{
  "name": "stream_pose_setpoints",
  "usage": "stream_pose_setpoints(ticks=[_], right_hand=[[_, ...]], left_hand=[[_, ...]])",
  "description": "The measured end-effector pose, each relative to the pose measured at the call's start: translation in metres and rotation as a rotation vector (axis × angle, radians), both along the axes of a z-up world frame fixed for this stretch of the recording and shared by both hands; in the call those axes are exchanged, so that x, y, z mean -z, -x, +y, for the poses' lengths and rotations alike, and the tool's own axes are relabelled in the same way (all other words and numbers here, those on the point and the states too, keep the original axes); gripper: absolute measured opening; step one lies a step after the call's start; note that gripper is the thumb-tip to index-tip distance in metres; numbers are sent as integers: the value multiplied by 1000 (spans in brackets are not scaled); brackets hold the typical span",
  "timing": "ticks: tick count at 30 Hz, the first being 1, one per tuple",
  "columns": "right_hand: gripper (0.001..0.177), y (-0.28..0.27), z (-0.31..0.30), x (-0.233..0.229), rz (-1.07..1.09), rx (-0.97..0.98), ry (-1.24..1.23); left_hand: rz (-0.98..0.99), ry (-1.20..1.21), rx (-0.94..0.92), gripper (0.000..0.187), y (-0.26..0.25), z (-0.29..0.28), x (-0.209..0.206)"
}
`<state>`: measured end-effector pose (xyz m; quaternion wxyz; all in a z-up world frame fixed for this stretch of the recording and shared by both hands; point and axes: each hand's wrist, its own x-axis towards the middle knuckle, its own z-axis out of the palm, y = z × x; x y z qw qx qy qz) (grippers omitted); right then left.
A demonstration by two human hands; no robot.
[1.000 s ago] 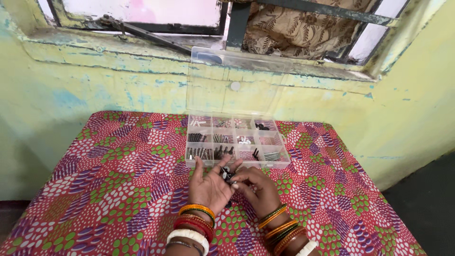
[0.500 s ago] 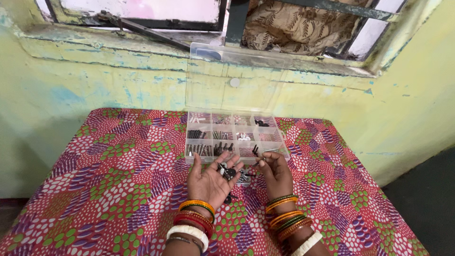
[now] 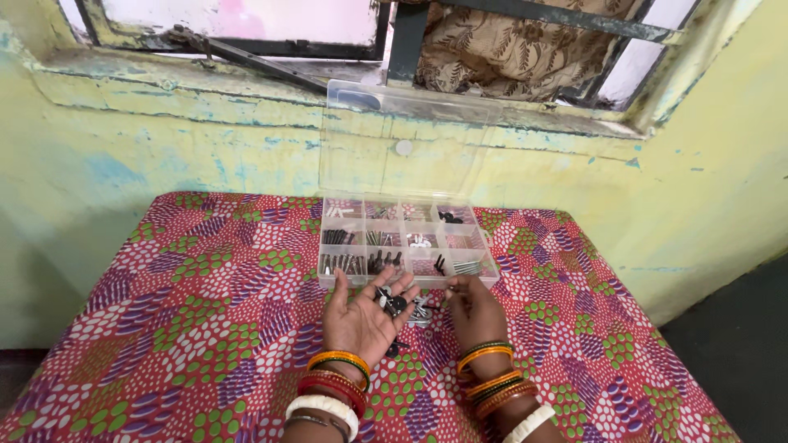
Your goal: The person picks up and sorts small hardware items, including screws and bolts, by hand, placing them into a clear plastic organizer box with multiple compartments.
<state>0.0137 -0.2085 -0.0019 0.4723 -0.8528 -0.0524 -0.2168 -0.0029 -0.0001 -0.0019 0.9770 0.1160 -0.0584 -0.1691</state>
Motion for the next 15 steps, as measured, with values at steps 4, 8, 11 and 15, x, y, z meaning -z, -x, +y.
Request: stream_pose_setpoints(ticks=[4,8,11,15], right_hand=[[19,-10,-11,12,13,1,-118],[21,-28,-25,34,12,-170,-369],[23,-34,-30,42,131,-218,-598],[23,-29,-29,39,200,-225,-692]], left_hand=[[13,-6,6,99,0,0,0],[24,-18,2,100,1,0,-3],[36,-30,-4,99,2,0,-5],[51,-54,-24,100,0,-1,-1]])
